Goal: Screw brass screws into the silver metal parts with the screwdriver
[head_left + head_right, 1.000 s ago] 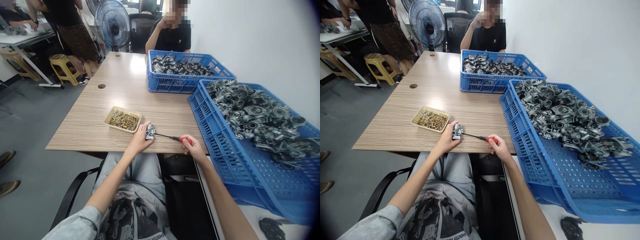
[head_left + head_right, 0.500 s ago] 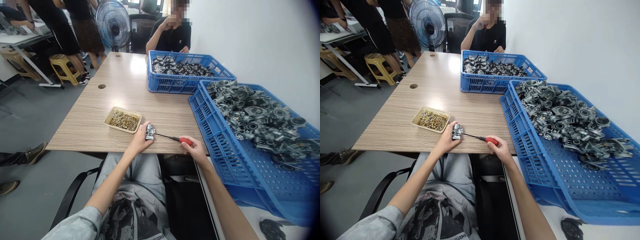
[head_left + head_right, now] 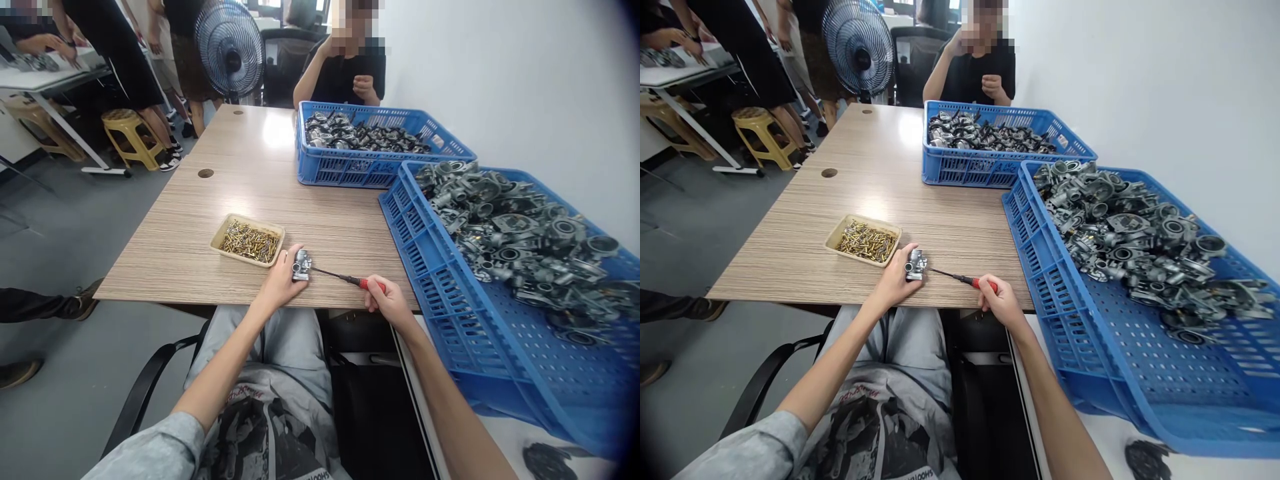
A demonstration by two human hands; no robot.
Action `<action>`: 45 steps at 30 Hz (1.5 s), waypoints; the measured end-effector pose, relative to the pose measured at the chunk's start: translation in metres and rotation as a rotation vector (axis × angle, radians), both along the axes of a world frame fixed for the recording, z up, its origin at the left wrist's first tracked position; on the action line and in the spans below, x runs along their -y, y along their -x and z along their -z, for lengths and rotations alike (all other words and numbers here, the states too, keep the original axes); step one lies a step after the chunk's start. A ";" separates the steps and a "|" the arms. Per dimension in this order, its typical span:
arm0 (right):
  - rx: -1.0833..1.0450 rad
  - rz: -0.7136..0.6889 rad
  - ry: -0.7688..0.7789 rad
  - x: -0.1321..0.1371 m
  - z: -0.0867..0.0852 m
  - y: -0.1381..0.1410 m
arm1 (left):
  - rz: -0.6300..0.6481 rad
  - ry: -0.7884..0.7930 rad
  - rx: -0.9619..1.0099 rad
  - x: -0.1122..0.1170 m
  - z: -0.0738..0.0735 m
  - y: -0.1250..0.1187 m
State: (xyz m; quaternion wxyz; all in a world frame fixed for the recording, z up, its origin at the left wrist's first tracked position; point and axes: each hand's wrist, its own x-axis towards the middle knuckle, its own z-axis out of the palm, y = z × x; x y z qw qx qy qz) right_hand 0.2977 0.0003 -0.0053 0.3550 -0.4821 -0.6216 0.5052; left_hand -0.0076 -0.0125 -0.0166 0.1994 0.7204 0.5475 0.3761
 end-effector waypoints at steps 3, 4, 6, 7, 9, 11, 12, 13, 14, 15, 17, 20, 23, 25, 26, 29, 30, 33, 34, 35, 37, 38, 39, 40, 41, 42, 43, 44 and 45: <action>-0.016 -0.017 0.013 0.001 0.000 0.000 | 0.002 -0.004 0.005 0.000 0.000 0.000; -0.037 -0.022 0.026 0.002 0.001 -0.001 | 0.003 -0.006 0.006 0.000 0.000 0.000; -0.074 -0.031 0.056 0.002 0.002 -0.004 | 0.006 -0.010 0.006 0.000 0.000 0.000; -0.083 -0.036 0.066 0.002 0.003 -0.005 | 0.007 -0.012 0.005 0.000 0.000 0.000; -0.081 -0.042 0.066 0.001 0.005 -0.007 | 0.009 -0.014 0.003 0.000 0.000 0.000; -0.064 -0.046 0.052 0.000 0.005 -0.006 | 0.007 -0.014 0.006 0.000 -0.001 0.000; -0.052 -0.051 0.042 -0.001 0.005 -0.005 | 0.006 -0.011 0.007 0.000 -0.001 0.000; -0.040 -0.056 0.031 -0.001 0.005 -0.004 | 0.005 -0.009 0.007 0.000 -0.001 0.000; -0.028 -0.063 0.020 -0.001 0.004 -0.003 | 0.003 -0.008 0.007 0.000 -0.001 0.000; -0.022 -0.069 0.013 -0.001 0.004 -0.003 | 0.002 -0.007 0.006 0.000 -0.001 0.000; -0.033 -0.075 0.020 0.000 0.002 -0.003 | 0.002 -0.008 0.005 0.000 0.000 0.000; -0.082 -0.068 0.066 0.002 0.001 -0.004 | 0.004 -0.006 0.009 0.000 0.000 0.000; -0.083 -0.057 0.062 0.002 0.001 -0.004 | 0.007 0.002 0.019 0.001 -0.001 0.000; -0.055 -0.060 0.037 0.001 0.001 -0.003 | 0.009 0.005 0.029 0.000 -0.001 0.001; -0.041 -0.064 0.025 0.000 0.001 -0.002 | 0.009 0.006 0.032 0.000 -0.001 0.001; -0.046 -0.070 0.027 0.000 0.001 -0.002 | 0.007 0.004 0.036 0.000 -0.002 0.001; -0.063 -0.067 0.041 0.000 0.002 -0.003 | 0.009 0.002 0.035 0.000 -0.002 0.001; -0.090 -0.052 0.073 -0.001 0.007 -0.006 | 0.011 0.000 0.027 0.000 -0.002 0.000; -0.084 -0.046 0.070 -0.002 0.009 -0.007 | 0.009 0.003 0.026 0.001 -0.002 0.000; -0.074 -0.044 0.061 -0.003 0.011 -0.007 | 0.006 0.008 0.026 0.001 -0.002 0.000; -0.055 -0.050 0.038 -0.005 0.015 -0.006 | -0.002 0.021 0.033 0.001 -0.003 0.000; -0.048 -0.058 0.030 -0.005 0.016 -0.006 | -0.006 0.026 0.036 0.002 -0.003 0.000; -0.044 -0.063 0.028 -0.006 0.017 -0.006 | -0.007 0.030 0.038 0.002 -0.003 0.000; -0.043 -0.063 0.031 -0.006 0.017 -0.006 | -0.008 0.032 0.038 0.002 -0.003 0.000; -0.045 -0.058 0.041 -0.007 0.018 -0.006 | -0.007 0.036 0.039 0.002 -0.003 0.000; -0.050 -0.052 0.054 -0.007 0.019 -0.007 | -0.005 0.039 0.039 0.002 -0.003 0.000; -0.055 -0.048 0.068 -0.008 0.020 -0.007 | -0.004 0.044 0.041 0.002 -0.003 0.000; -0.059 -0.046 0.080 -0.008 0.021 -0.008 | -0.004 0.048 0.044 0.002 -0.003 0.000; -0.058 -0.042 0.085 -0.008 0.022 -0.008 | -0.005 0.052 0.047 0.002 -0.003 0.000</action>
